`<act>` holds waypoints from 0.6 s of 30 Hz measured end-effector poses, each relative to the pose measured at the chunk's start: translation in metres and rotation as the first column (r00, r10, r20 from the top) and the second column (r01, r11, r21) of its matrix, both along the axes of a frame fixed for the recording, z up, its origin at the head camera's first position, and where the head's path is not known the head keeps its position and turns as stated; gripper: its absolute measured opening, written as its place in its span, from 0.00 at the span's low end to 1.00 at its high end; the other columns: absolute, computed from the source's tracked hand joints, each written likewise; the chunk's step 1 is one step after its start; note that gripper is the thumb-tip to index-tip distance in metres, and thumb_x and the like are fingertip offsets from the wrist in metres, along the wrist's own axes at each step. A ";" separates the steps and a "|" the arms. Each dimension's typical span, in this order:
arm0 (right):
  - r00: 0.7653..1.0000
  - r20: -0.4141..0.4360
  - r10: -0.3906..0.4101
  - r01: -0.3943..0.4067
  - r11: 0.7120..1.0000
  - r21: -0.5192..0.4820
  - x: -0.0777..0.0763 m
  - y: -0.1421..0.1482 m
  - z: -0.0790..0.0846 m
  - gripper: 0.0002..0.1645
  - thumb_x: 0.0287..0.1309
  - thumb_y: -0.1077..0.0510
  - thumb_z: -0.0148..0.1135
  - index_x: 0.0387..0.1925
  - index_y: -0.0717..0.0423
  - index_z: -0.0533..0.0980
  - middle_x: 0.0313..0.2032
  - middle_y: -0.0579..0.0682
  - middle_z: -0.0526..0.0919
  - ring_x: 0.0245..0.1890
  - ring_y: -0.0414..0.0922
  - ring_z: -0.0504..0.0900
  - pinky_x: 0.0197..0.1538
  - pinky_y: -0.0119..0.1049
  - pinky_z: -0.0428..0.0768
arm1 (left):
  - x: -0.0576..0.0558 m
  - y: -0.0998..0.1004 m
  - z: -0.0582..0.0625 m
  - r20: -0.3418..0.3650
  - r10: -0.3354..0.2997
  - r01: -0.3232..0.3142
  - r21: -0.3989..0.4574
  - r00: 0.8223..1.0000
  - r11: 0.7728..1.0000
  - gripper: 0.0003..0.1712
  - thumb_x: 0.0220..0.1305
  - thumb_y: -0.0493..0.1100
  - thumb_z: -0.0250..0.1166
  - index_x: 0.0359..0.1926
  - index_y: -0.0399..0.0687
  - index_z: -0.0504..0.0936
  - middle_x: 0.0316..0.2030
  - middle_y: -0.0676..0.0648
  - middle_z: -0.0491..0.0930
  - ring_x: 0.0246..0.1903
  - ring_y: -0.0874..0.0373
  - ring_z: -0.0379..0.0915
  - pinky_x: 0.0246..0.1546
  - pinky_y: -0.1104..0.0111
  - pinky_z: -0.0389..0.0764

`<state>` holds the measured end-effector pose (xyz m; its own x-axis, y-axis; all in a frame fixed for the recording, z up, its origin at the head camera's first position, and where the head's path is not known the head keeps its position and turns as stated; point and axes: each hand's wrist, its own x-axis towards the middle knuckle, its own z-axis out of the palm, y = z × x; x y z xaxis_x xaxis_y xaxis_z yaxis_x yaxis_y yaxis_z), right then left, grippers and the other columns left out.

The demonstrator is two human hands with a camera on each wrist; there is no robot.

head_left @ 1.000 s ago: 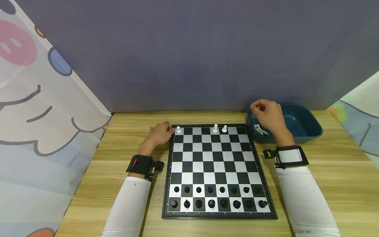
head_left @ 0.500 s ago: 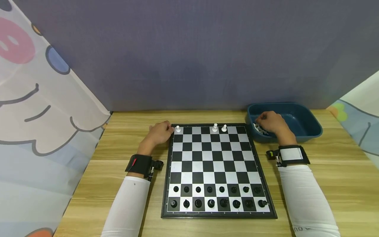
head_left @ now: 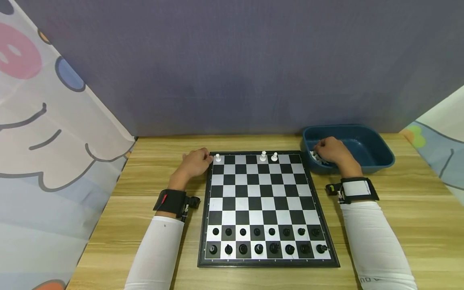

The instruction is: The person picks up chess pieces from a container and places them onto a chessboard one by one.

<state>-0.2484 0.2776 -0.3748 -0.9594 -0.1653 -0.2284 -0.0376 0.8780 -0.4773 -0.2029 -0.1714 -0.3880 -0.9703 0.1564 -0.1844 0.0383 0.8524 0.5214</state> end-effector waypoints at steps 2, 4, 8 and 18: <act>1.000 0.010 0.006 -0.006 1.000 -0.009 0.000 0.000 0.000 0.25 0.76 0.52 0.45 0.18 0.51 0.64 0.24 0.51 0.70 0.19 0.43 0.60 0.31 0.40 0.66 | 0.000 0.000 0.000 0.002 0.000 0.000 0.001 1.000 1.000 0.14 0.79 0.48 0.50 0.45 0.42 0.76 0.26 0.48 0.70 0.52 0.41 0.77 0.73 0.26 0.38; 1.000 0.016 0.014 -0.013 1.000 -0.015 0.001 -0.001 0.001 0.24 0.76 0.53 0.45 0.19 0.52 0.66 0.30 0.56 0.74 0.20 0.44 0.61 0.35 0.42 0.67 | 0.000 0.000 -0.001 0.004 0.002 -0.003 0.005 1.000 1.000 0.14 0.79 0.48 0.50 0.45 0.43 0.75 0.26 0.48 0.70 0.53 0.41 0.77 0.73 0.26 0.37; 0.999 0.036 0.010 -0.009 1.000 -0.027 0.002 -0.001 0.003 0.21 0.76 0.53 0.45 0.32 0.62 0.75 0.40 0.61 0.77 0.25 0.47 0.66 0.38 0.45 0.68 | 0.000 0.000 0.000 0.007 0.004 -0.004 0.012 1.000 1.000 0.14 0.80 0.48 0.50 0.43 0.44 0.75 0.25 0.49 0.68 0.51 0.41 0.77 0.73 0.27 0.36; 0.999 0.044 -0.002 0.004 0.999 -0.035 0.001 -0.003 0.002 0.20 0.74 0.53 0.51 0.47 0.68 0.79 0.38 0.59 0.80 0.36 0.53 0.75 0.41 0.46 0.73 | 0.000 0.001 0.000 0.007 0.005 -0.005 0.010 1.000 1.000 0.13 0.80 0.48 0.50 0.40 0.45 0.73 0.24 0.49 0.67 0.47 0.42 0.76 0.73 0.27 0.37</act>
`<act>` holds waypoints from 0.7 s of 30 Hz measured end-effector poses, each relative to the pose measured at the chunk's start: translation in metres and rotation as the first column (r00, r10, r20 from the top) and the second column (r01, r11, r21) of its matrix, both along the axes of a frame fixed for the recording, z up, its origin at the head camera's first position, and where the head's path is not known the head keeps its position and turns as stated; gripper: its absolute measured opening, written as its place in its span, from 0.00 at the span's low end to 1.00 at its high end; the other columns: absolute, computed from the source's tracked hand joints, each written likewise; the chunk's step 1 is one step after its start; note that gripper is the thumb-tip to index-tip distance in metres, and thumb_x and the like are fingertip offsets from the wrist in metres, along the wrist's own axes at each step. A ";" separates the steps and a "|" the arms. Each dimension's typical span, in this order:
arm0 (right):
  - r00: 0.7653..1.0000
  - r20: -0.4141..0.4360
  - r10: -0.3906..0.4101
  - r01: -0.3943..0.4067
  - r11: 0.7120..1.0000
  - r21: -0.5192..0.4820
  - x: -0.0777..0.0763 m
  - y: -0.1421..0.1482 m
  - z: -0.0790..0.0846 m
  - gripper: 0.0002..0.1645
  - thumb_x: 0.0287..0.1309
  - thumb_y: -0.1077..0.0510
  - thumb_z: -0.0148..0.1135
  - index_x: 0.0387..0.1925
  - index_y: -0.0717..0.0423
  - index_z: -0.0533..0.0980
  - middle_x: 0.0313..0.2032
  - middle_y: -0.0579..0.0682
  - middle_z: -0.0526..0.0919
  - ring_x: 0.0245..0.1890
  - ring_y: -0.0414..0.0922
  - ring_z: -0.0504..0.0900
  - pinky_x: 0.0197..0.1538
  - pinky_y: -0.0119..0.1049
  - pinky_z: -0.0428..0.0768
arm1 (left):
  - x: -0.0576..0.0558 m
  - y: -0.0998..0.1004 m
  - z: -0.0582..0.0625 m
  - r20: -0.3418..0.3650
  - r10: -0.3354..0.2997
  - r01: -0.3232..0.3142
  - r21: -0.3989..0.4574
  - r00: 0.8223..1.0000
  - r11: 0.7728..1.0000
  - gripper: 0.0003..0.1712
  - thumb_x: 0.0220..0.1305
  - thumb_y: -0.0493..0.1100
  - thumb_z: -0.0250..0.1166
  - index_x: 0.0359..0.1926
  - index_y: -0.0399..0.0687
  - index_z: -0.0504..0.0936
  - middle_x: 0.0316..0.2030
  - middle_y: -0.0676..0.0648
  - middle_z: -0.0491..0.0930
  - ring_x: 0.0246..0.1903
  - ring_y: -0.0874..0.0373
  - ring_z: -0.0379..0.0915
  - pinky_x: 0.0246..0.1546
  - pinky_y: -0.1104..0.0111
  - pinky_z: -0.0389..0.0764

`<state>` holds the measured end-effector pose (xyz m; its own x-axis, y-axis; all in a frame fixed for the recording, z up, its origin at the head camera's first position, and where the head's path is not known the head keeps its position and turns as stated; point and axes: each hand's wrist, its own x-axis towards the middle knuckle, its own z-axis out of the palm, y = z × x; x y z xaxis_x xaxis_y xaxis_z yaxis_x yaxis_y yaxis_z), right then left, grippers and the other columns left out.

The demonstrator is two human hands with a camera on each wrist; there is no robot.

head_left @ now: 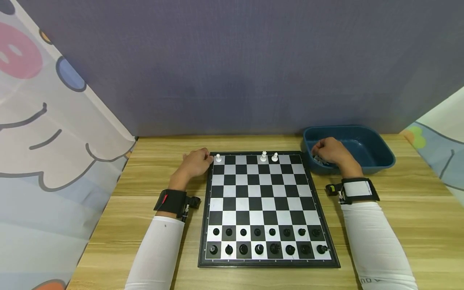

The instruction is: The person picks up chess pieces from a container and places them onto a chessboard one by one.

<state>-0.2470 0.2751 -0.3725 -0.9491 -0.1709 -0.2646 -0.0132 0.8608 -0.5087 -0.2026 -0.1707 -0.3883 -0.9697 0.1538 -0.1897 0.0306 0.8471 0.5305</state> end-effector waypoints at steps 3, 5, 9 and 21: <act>1.000 -0.001 -0.005 0.005 1.000 0.000 0.000 -0.001 0.000 0.19 0.74 0.54 0.52 0.47 0.67 0.79 0.37 0.59 0.82 0.37 0.54 0.76 0.41 0.47 0.75 | 0.000 0.000 0.000 -0.002 0.002 -0.002 0.001 1.000 1.000 0.13 0.80 0.48 0.50 0.39 0.45 0.72 0.24 0.50 0.66 0.43 0.44 0.75 0.74 0.27 0.37; 1.000 -0.004 -0.006 0.006 1.000 0.004 0.000 -0.002 0.000 0.18 0.74 0.55 0.53 0.47 0.68 0.79 0.37 0.59 0.82 0.38 0.54 0.77 0.42 0.47 0.76 | 0.000 0.000 -0.001 -0.006 0.003 -0.003 0.000 1.000 1.000 0.13 0.80 0.48 0.50 0.38 0.46 0.72 0.24 0.50 0.66 0.42 0.45 0.75 0.74 0.27 0.38; 1.000 -0.003 0.009 -0.009 1.000 0.005 -0.001 -0.003 -0.002 0.20 0.73 0.56 0.51 0.52 0.69 0.78 0.38 0.60 0.83 0.38 0.54 0.78 0.41 0.46 0.77 | 0.000 0.000 -0.001 -0.006 0.003 -0.003 -0.002 1.000 1.000 0.13 0.80 0.48 0.50 0.38 0.46 0.72 0.24 0.49 0.67 0.42 0.45 0.75 0.73 0.27 0.38; 0.994 -0.004 0.114 -0.113 0.993 0.020 -0.004 -0.002 -0.004 0.22 0.73 0.59 0.48 0.57 0.74 0.74 0.47 0.68 0.81 0.43 0.58 0.79 0.47 0.53 0.78 | 0.000 0.000 -0.001 0.000 0.005 -0.005 -0.005 1.000 1.000 0.15 0.80 0.48 0.50 0.47 0.43 0.76 0.27 0.47 0.71 0.54 0.40 0.76 0.74 0.28 0.37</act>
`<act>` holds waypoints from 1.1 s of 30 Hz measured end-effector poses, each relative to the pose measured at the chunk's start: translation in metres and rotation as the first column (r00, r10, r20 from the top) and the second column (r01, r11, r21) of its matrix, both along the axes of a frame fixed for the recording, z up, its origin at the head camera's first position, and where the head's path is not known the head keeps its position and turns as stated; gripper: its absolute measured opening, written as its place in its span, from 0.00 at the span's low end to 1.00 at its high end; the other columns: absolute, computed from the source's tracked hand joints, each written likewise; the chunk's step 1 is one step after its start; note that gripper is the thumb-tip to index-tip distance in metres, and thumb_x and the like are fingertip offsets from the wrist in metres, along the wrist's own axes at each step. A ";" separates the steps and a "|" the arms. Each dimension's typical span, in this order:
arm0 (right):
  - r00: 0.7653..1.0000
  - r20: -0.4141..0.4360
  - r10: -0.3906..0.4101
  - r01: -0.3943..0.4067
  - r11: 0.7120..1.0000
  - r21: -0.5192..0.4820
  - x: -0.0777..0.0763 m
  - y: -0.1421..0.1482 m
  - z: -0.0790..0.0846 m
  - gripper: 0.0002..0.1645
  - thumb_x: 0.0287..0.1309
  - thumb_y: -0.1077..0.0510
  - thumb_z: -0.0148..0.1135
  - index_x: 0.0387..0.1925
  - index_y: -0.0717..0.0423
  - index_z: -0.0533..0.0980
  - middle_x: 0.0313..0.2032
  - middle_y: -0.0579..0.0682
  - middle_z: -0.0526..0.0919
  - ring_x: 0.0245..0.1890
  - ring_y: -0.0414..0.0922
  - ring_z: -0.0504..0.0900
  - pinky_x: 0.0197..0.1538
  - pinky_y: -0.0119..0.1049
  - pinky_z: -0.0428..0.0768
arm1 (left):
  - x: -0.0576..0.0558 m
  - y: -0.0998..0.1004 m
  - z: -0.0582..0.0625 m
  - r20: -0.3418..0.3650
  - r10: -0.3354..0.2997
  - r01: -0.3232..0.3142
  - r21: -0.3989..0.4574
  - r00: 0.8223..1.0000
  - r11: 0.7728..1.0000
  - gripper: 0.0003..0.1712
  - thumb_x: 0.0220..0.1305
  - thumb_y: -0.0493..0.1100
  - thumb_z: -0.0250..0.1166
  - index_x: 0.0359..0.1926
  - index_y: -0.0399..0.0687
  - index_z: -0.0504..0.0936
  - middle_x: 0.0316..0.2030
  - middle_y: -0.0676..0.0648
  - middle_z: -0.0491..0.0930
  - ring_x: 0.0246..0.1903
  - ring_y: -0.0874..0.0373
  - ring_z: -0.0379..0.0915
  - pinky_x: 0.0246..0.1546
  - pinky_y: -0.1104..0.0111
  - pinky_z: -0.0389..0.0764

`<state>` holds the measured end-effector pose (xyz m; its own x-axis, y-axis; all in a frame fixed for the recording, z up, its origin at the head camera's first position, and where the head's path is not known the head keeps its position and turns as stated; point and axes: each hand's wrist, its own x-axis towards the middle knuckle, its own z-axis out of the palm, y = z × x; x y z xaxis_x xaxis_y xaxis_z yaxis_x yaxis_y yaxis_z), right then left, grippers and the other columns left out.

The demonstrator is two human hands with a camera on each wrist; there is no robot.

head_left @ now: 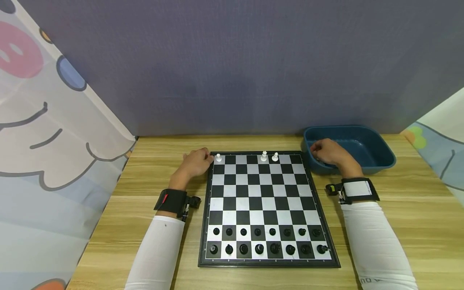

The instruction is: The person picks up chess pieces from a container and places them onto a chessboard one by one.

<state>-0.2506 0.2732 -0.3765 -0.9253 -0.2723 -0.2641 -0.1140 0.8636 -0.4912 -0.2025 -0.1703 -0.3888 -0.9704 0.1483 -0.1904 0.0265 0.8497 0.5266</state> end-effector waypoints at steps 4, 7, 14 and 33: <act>1.000 -0.016 -0.001 0.001 1.000 0.001 0.000 -0.001 -0.001 0.21 0.72 0.60 0.49 0.53 0.74 0.76 0.48 0.69 0.80 0.43 0.59 0.77 0.48 0.54 0.77 | 0.000 -0.001 -0.001 -0.001 -0.003 0.003 -0.002 1.000 1.000 0.15 0.80 0.48 0.49 0.48 0.42 0.76 0.28 0.47 0.72 0.55 0.39 0.76 0.74 0.27 0.37; 1.000 -0.010 -0.011 0.011 1.000 0.000 0.000 -0.002 -0.001 0.19 0.73 0.60 0.48 0.50 0.72 0.77 0.46 0.68 0.80 0.41 0.57 0.75 0.46 0.51 0.76 | 0.000 -0.001 -0.002 -0.006 -0.006 0.006 -0.004 1.000 1.000 0.15 0.80 0.48 0.49 0.46 0.42 0.76 0.28 0.47 0.72 0.55 0.39 0.77 0.74 0.27 0.37; 1.000 0.004 -0.022 0.022 1.000 0.000 0.000 -0.004 0.000 0.19 0.72 0.61 0.47 0.52 0.72 0.76 0.49 0.70 0.79 0.45 0.60 0.75 0.49 0.53 0.76 | -0.001 0.000 -0.002 -0.019 -0.010 0.010 -0.011 1.000 1.000 0.14 0.79 0.47 0.49 0.39 0.44 0.74 0.25 0.48 0.69 0.45 0.43 0.76 0.73 0.26 0.40; 0.998 -0.040 -0.041 0.039 0.999 -0.036 -0.001 -0.005 0.002 0.19 0.72 0.59 0.49 0.54 0.70 0.76 0.49 0.68 0.81 0.40 0.55 0.77 0.42 0.47 0.75 | -0.001 0.001 -0.001 -0.013 -0.002 0.001 -0.015 1.000 1.000 0.14 0.80 0.48 0.49 0.38 0.44 0.73 0.24 0.49 0.68 0.43 0.42 0.75 0.74 0.27 0.39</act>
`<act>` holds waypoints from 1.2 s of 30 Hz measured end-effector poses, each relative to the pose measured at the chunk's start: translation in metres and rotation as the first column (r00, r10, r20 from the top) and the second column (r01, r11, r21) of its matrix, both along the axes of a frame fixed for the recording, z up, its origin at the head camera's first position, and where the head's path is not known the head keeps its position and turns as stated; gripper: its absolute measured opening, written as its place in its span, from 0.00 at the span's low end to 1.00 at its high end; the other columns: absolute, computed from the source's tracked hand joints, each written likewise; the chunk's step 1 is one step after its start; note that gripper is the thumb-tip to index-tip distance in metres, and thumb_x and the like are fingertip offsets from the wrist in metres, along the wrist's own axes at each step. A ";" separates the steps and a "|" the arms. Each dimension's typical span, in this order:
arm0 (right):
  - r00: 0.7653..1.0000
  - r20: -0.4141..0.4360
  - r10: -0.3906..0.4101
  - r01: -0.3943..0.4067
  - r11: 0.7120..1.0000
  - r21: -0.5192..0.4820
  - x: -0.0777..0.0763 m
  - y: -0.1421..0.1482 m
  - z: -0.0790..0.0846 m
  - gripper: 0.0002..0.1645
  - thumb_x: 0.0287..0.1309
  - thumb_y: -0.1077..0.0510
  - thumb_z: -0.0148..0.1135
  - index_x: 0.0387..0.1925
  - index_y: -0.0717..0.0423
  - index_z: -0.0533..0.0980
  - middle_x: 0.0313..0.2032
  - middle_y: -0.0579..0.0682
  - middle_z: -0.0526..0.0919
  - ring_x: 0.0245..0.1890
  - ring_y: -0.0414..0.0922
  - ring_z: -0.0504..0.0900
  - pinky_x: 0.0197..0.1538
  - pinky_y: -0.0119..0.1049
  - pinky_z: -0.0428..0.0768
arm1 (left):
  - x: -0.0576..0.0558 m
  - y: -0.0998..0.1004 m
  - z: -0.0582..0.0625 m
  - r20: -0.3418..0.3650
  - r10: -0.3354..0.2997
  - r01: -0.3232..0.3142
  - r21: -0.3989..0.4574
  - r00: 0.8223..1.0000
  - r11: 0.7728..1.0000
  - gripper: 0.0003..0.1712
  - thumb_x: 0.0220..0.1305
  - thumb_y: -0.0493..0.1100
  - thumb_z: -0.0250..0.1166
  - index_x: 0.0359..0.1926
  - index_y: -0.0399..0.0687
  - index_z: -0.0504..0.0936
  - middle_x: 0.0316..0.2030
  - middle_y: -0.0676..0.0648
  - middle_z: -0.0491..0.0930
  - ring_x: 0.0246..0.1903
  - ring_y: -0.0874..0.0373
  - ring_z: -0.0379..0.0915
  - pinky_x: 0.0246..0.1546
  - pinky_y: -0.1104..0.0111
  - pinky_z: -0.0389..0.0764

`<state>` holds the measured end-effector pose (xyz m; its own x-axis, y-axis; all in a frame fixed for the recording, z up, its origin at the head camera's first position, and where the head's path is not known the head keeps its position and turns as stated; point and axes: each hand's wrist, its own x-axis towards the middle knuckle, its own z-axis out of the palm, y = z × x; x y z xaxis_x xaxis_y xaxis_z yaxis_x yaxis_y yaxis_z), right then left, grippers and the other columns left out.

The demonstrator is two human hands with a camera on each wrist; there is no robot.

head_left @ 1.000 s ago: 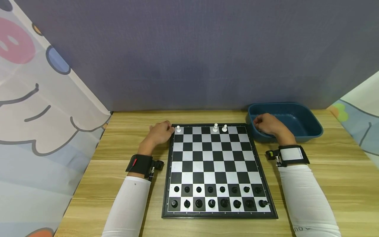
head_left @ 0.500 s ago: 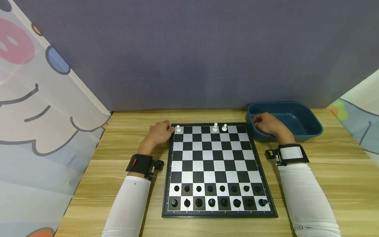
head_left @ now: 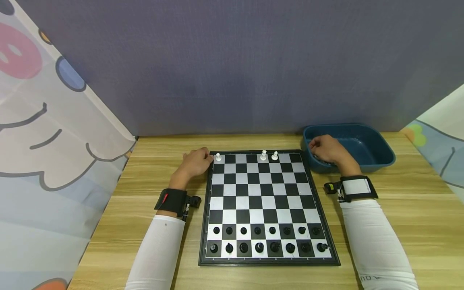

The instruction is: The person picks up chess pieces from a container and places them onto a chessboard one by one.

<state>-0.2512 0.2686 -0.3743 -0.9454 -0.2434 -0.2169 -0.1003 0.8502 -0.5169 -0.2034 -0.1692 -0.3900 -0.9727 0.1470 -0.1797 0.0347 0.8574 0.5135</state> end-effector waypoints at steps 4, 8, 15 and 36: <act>0.998 -0.041 -0.038 0.037 0.999 -0.014 0.001 0.000 0.001 0.18 0.71 0.57 0.53 0.51 0.66 0.79 0.48 0.66 0.84 0.40 0.55 0.80 0.41 0.45 0.77 | 0.000 0.000 0.000 0.002 0.002 -0.002 0.003 1.000 1.000 0.14 0.80 0.48 0.49 0.39 0.44 0.73 0.24 0.49 0.68 0.45 0.42 0.76 0.74 0.27 0.38; 0.994 -0.086 -0.063 0.058 0.996 -0.062 0.002 0.000 0.000 0.17 0.70 0.56 0.55 0.50 0.64 0.80 0.46 0.65 0.85 0.41 0.54 0.81 0.40 0.42 0.77 | 0.001 0.001 0.000 0.006 0.001 -0.001 0.005 1.000 1.000 0.14 0.79 0.48 0.49 0.42 0.43 0.74 0.25 0.49 0.69 0.50 0.40 0.76 0.74 0.27 0.38; 0.985 -0.154 -0.078 0.057 0.989 -0.133 0.004 -0.001 0.002 0.17 0.73 0.57 0.52 0.55 0.62 0.78 0.48 0.64 0.83 0.43 0.54 0.79 0.42 0.42 0.76 | 0.001 0.001 0.000 0.006 0.001 -0.001 0.007 1.000 1.000 0.13 0.80 0.48 0.49 0.40 0.44 0.73 0.23 0.50 0.68 0.42 0.44 0.75 0.74 0.28 0.39; 0.888 -0.435 -0.152 0.010 0.950 -0.313 0.015 -0.022 0.021 0.11 0.66 0.67 0.62 0.48 0.61 0.83 0.45 0.59 0.81 0.35 0.38 0.75 0.35 0.20 0.71 | 0.001 0.000 -0.001 0.003 0.005 -0.005 0.003 1.000 1.000 0.14 0.80 0.48 0.49 0.39 0.45 0.72 0.24 0.49 0.68 0.46 0.42 0.76 0.74 0.27 0.38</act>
